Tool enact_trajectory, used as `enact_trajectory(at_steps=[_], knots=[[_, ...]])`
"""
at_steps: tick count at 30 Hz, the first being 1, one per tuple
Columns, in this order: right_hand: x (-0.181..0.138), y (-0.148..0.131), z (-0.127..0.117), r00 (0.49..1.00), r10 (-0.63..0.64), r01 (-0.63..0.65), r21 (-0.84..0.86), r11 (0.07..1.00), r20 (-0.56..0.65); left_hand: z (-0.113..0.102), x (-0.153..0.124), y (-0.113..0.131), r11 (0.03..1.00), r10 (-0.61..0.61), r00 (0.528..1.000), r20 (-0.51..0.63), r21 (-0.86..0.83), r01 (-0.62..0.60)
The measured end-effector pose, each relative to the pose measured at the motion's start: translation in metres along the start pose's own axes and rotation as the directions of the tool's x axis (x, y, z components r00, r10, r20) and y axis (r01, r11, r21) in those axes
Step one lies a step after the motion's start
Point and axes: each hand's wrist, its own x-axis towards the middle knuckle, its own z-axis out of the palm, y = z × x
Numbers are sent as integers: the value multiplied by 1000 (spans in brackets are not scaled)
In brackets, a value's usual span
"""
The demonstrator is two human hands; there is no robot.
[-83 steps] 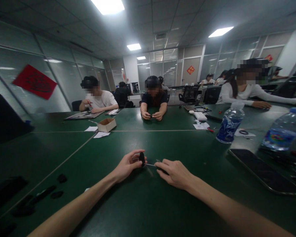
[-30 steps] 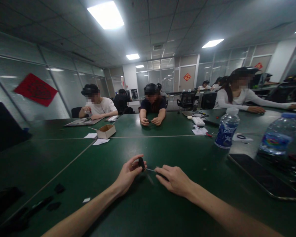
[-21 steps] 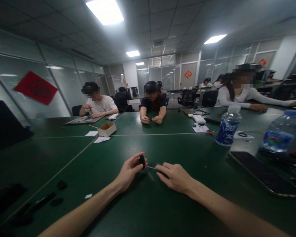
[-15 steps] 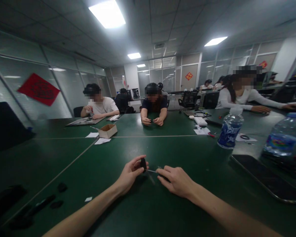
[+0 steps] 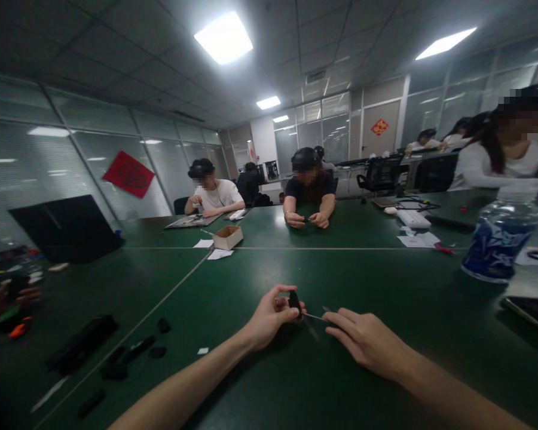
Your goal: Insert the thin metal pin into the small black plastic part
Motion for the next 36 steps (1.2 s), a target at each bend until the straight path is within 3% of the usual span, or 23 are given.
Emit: enact_trajectory(at_steps=[7,36], knots=[[2,-4,-6,997,36,-40,47,998,71,-1,0,-1,1000,-21,1000,-20,-22,20],[7,-9,-13,997,25,-30,67,997,68,-7,2,-7,1000,16,999,33,-26,-16]])
